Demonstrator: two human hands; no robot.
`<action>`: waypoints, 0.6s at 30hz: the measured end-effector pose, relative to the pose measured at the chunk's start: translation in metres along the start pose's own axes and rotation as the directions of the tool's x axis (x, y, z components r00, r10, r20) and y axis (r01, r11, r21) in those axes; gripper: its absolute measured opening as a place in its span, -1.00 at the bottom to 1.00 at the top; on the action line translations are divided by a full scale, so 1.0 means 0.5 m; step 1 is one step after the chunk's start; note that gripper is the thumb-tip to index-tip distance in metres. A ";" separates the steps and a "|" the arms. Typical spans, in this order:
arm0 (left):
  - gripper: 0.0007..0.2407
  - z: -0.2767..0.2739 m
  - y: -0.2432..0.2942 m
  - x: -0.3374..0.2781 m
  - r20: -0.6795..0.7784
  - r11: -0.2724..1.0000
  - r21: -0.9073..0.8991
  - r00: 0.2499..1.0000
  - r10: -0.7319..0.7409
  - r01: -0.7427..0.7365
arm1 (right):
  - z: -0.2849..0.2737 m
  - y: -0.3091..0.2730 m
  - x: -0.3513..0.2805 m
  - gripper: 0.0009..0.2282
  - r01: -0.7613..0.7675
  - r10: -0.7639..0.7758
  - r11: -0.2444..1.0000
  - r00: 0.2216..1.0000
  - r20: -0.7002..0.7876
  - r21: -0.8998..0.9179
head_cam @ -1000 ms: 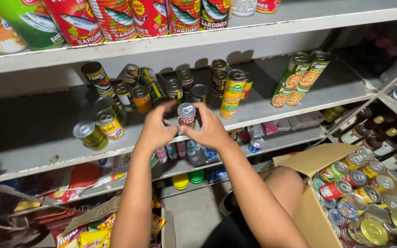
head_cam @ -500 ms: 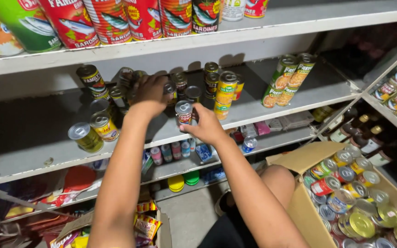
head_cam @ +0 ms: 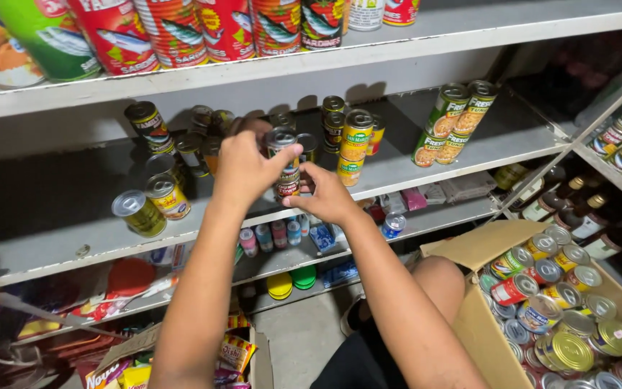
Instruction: Organizing and restocking various canned food products on shelves from a cardboard box.
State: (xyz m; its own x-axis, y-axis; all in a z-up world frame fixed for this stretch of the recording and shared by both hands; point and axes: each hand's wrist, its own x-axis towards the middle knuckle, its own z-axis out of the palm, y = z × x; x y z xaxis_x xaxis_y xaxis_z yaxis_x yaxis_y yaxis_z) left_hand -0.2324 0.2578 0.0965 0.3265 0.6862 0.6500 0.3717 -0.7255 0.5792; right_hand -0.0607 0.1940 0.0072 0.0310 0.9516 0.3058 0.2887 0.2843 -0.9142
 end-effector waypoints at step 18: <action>-0.66 0.125 -0.221 -0.111 0.268 0.500 -0.823 0.960 -0.077 0.270 | -0.011 0.064 0.018 -0.51 -0.035 0.014 0.985 0.992 0.122 0.169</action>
State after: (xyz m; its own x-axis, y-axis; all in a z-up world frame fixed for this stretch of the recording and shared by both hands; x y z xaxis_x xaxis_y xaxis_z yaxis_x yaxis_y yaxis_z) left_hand -0.2374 0.3032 -0.0346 0.5180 0.7288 0.4479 -0.4412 -0.2209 0.8698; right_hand -0.0461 0.2111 -0.0177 -0.0821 0.9627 0.2578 0.1212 0.2664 -0.9562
